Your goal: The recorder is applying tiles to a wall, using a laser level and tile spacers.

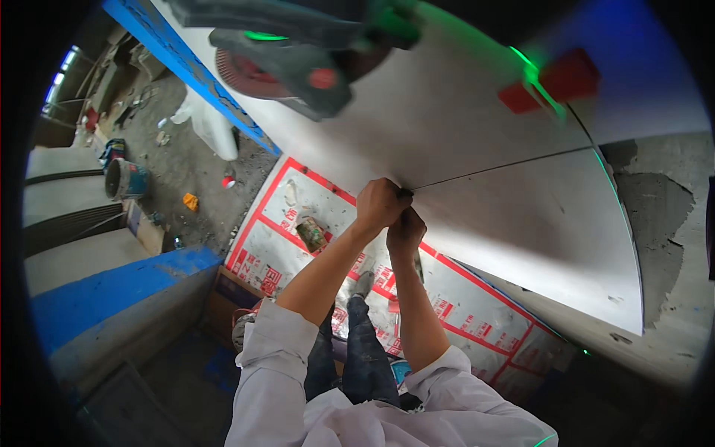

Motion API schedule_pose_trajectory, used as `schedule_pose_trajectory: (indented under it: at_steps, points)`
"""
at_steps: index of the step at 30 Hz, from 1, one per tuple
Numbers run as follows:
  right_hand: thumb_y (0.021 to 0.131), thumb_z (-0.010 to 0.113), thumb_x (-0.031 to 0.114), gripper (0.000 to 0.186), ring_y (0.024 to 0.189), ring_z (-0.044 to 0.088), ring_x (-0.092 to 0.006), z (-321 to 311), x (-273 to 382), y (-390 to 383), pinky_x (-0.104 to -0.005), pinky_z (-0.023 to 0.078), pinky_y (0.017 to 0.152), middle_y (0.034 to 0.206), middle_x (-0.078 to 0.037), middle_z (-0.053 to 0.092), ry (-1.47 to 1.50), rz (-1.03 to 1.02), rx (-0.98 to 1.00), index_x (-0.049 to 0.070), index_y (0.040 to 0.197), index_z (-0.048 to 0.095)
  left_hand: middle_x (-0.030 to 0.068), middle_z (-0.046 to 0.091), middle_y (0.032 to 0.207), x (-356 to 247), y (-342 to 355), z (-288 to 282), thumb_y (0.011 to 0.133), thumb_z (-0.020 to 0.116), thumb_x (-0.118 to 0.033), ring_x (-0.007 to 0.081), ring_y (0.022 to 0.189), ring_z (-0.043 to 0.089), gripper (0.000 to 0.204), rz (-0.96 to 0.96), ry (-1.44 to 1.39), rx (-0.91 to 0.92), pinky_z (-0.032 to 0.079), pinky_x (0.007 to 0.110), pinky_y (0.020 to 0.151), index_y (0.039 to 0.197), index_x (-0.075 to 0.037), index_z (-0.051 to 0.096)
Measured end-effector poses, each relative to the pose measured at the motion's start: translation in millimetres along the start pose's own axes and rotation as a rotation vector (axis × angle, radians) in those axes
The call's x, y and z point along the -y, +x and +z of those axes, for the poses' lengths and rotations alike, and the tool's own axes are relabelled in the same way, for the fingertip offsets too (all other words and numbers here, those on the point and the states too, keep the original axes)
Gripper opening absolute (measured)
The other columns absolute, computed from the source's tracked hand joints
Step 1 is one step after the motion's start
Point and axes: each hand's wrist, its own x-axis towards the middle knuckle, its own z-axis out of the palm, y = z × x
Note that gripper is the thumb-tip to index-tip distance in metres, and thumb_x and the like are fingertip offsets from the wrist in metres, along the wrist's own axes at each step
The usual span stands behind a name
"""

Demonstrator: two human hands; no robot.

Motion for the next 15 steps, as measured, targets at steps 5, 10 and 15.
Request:
schedule_pose_trajectory:
  at_steps: [5,10,15]
  points:
    - [0.102,0.07,0.018,0.016,0.094,0.08,-0.0245,48,-43,-21,-0.0383,0.059,0.082,0.1,-0.011,0.083,0.075,0.012,0.05,0.007,0.109,0.077,0.0223,0.077,0.084,-24,-21,17,0.089,0.074,-0.032,0.0445,0.08,0.076,0.03,-0.067,0.278,-0.366,0.06,0.054,0.073,0.08,-0.004,0.081]
    - [0.104,0.067,0.018,0.012,0.092,0.079,-0.0143,62,-123,-2,-0.0331,0.059,0.076,0.101,-0.002,0.083,0.54,0.054,-0.043,0.013,0.105,0.078,0.0208,0.076,0.084,-65,-22,57,0.087,0.074,-0.02,0.0411,0.093,0.076,0.023,0.082,0.38,-0.547,0.059,0.054,0.081,0.073,-0.002,0.078]
    - [0.106,0.068,0.019,0.017,0.089,0.079,-0.0213,34,-39,-16,-0.037,0.059,0.077,0.099,-0.011,0.083,0.233,0.031,0.046,0.006,0.107,0.079,0.0155,0.078,0.086,-26,-37,40,0.098,0.071,-0.027,0.0326,0.092,0.076,0.027,-0.026,0.141,-0.428,0.059,0.047,0.085,0.09,-0.004,0.083]
